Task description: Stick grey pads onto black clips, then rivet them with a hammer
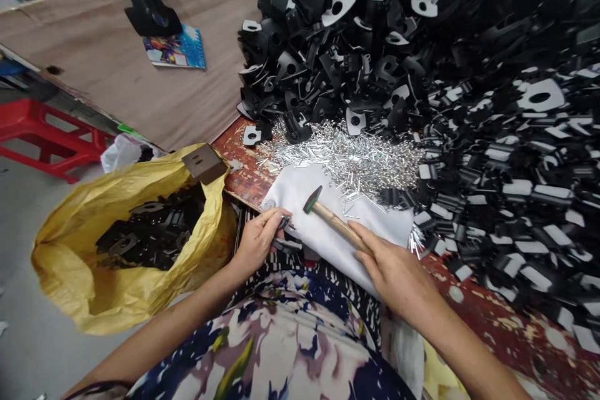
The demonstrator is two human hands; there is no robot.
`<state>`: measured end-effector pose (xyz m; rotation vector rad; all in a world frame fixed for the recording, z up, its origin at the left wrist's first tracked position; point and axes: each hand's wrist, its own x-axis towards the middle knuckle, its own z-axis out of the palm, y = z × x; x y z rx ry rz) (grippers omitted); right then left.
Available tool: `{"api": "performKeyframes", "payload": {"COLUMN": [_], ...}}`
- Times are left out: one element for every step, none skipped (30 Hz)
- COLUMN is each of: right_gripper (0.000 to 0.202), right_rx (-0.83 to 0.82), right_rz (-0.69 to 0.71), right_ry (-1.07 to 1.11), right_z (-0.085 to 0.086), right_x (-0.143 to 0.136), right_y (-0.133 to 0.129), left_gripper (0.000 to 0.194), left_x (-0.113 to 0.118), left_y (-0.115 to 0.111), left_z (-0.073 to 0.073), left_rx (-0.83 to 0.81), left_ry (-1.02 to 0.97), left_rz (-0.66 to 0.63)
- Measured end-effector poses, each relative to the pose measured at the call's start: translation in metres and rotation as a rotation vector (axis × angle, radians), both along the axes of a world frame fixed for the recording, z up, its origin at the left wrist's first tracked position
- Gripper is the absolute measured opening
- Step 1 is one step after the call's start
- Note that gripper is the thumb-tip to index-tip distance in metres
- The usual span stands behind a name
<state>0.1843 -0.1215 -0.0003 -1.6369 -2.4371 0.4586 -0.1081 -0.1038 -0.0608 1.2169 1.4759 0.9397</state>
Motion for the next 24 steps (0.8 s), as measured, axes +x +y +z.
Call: {"api": "performKeyframes", "payload": {"right_gripper": [0.047,0.048,0.051,0.055,0.059,0.061,0.061,0.060,0.058,0.057,0.057,0.059,0.060,0.062,0.062,0.061,0.059,0.058,0.057,0.056,0.054,0.052,0.049,0.046], "right_rx": [0.066,0.130,0.191,0.253,0.309,0.351,0.372,0.372,0.360,0.345,0.341,0.357,0.378,0.395,0.393,0.367,0.321,0.263,0.202,0.154,0.126,0.127,0.154,0.197], "right_rz": [0.019,0.032,0.039,0.040,0.047,0.065,0.092,0.124,0.152,0.167,0.158,0.129,0.105,0.089,0.088,0.102,0.122,0.140,0.145,0.140,0.134,0.124,0.118,0.116], "right_ry": [0.047,0.091,0.129,0.161,0.175,0.167,0.138,0.093,0.049,0.023,0.022,0.045,0.072,0.090,0.091,0.077,0.058,0.047,0.048,0.063,0.083,0.099,0.103,0.089], "right_z": [0.003,0.005,0.007,0.008,0.007,0.006,0.003,0.000,-0.002,-0.005,-0.006,-0.008,-0.009,-0.011,-0.012,-0.014,-0.016,-0.017,-0.018,-0.018,-0.018,-0.018,-0.018,-0.018], "right_x": [0.000,-0.001,-0.003,-0.006,-0.011,-0.015,-0.019,-0.022,-0.024,-0.026,-0.026,-0.025,-0.025,-0.024,-0.024,-0.024,-0.024,-0.025,-0.026,-0.027,-0.027,-0.027,-0.027,-0.028], "right_y": [-0.005,-0.010,-0.015,-0.019,-0.021,-0.023,-0.023,-0.023,-0.023,-0.022,-0.022,-0.022,-0.023,-0.025,-0.026,-0.027,-0.027,-0.026,-0.024,-0.020,-0.015,-0.009,-0.003,0.003], "left_gripper": [0.046,0.045,0.045,0.046,0.046,0.047,0.047,0.047,0.047,0.047,0.048,0.048,0.048,0.048,0.048,0.048,0.047,0.046,0.045,0.046,0.046,0.045,0.043,0.040], "left_x": [-0.001,-0.002,-0.002,-0.002,-0.002,-0.001,-0.001,0.000,0.001,0.001,0.002,0.002,0.001,0.001,0.000,0.000,0.000,0.001,0.001,0.002,0.002,0.001,-0.002,-0.008], "left_y": [0.000,0.000,0.000,0.000,-0.001,-0.001,-0.001,-0.001,-0.001,-0.001,-0.001,-0.001,-0.001,-0.001,-0.001,-0.001,-0.001,0.000,0.001,0.002,0.002,0.002,0.001,-0.002], "left_z": [-0.002,-0.003,-0.004,-0.006,-0.007,-0.008,-0.008,-0.008,-0.008,-0.008,-0.007,-0.007,-0.006,-0.006,-0.005,-0.005,-0.005,-0.004,-0.003,-0.002,0.001,0.006,0.012,0.020], "left_rx": [0.038,0.077,0.110,0.134,0.148,0.155,0.158,0.159,0.158,0.156,0.153,0.151,0.150,0.150,0.150,0.147,0.145,0.142,0.139,0.136,0.132,0.125,0.119,0.121], "left_ry": [0.029,0.056,0.079,0.095,0.107,0.114,0.121,0.128,0.133,0.135,0.136,0.132,0.126,0.119,0.112,0.104,0.096,0.092,0.088,0.081,0.070,0.057,0.052,0.064], "left_rz": [-0.005,-0.009,-0.009,-0.005,0.004,0.015,0.028,0.040,0.047,0.052,0.055,0.055,0.057,0.059,0.064,0.067,0.068,0.068,0.067,0.058,0.043,0.025,0.009,0.003]}}
